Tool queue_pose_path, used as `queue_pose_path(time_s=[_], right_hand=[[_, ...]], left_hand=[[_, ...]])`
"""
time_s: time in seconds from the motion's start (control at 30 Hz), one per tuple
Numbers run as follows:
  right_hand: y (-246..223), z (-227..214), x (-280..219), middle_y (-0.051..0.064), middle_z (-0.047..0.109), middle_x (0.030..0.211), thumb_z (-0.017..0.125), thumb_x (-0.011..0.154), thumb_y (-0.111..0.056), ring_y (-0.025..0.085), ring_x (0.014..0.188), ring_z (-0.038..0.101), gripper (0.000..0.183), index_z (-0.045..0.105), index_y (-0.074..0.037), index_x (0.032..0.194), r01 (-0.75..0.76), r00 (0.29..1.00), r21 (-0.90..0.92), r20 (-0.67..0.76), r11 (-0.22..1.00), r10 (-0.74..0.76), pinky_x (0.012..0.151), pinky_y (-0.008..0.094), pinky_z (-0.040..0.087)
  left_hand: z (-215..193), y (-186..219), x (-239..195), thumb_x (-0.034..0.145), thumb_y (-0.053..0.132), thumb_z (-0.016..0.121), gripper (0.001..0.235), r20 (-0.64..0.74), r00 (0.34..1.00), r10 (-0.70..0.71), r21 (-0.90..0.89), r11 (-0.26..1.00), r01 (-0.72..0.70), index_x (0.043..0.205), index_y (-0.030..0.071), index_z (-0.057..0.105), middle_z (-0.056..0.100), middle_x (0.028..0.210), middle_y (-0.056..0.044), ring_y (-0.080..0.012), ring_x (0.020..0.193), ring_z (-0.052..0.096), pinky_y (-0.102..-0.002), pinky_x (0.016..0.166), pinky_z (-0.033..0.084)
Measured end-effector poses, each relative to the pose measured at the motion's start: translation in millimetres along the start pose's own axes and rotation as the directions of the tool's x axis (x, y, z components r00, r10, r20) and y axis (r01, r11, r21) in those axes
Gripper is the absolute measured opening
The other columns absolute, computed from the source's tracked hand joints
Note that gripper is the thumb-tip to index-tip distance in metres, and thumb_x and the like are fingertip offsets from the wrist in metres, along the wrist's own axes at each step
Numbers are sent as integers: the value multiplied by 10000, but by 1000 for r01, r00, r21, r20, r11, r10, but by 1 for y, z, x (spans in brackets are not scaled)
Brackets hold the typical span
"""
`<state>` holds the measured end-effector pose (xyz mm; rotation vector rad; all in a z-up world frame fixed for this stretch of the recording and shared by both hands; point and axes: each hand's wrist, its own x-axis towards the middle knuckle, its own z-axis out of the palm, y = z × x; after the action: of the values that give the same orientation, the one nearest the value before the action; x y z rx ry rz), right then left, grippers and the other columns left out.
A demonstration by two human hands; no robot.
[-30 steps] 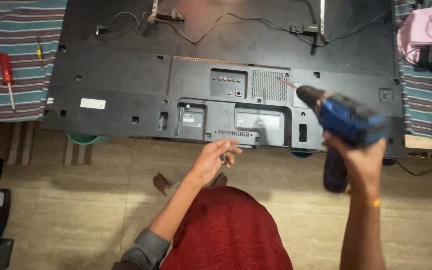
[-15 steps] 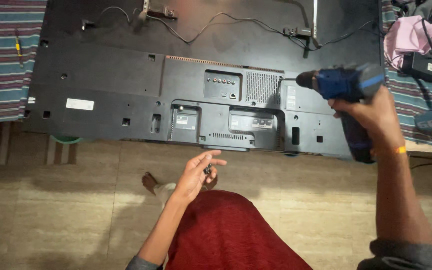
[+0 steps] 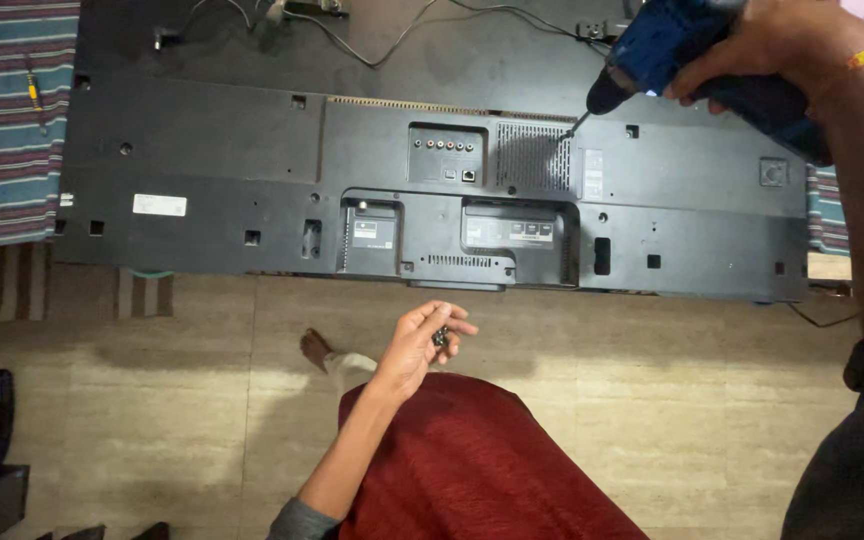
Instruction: The person uses a cordless drill to fasten screws into the back panel of a television, securing a metal stand. The person systematically moves along the back of the TV, inserting and tightening multiple screws to attach the mounting bracket.
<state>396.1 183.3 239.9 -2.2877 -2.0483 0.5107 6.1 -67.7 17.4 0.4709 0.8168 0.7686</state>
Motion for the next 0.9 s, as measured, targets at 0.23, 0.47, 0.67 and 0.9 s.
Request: queue_pose_path(time_s=[0.23, 0.47, 0.67, 0.9], right_hand=[[-14, -4, 2, 194, 773, 936, 929, 665, -186, 299, 698, 752, 527, 745, -5, 1125, 46, 991, 74, 126, 996, -55, 653, 426, 601], [-68, 57, -161, 191, 735, 1156, 875, 713, -69, 280, 1010, 723, 695, 667, 14, 1371, 406, 824, 113, -475, 907, -310, 899, 418, 563], [-84, 137, -242, 70, 690, 1209, 856, 759, -7, 164, 1029, 686, 660, 597, -2, 1366, 252, 967, 880, -249, 402, -60, 897, 302, 589], [-87, 175, -297, 44, 726, 1082, 869, 663, -37, 106, 905, 671, 765, 606, -15, 1381, 19, 997, 900, -49, 435, 57, 782, 272, 567]], left_hand=[[-8, -1, 0, 1086, 262, 520, 368, -73, 989, 126, -142, 981, -135, 1263, -33, 650, 712, 1042, -141, -126, 744, 608, -261, 629, 484], [-22, 41, 1, 1062, 316, 395, 496, -85, 976, 200, -303, 928, -217, 1341, -57, 565, 703, 1228, -204, -224, 897, 695, -344, 770, 565], [-34, 56, 14, 1071, 228, 535, 367, -140, 948, 286, -221, 924, -312, 1325, -27, 608, 709, 1154, -148, -198, 926, 679, -335, 793, 548], [-44, 34, 33, 1100, 313, 604, 268, -160, 962, 222, -264, 929, -258, 1101, 59, 688, 706, 963, -73, -150, 795, 664, -298, 694, 524]])
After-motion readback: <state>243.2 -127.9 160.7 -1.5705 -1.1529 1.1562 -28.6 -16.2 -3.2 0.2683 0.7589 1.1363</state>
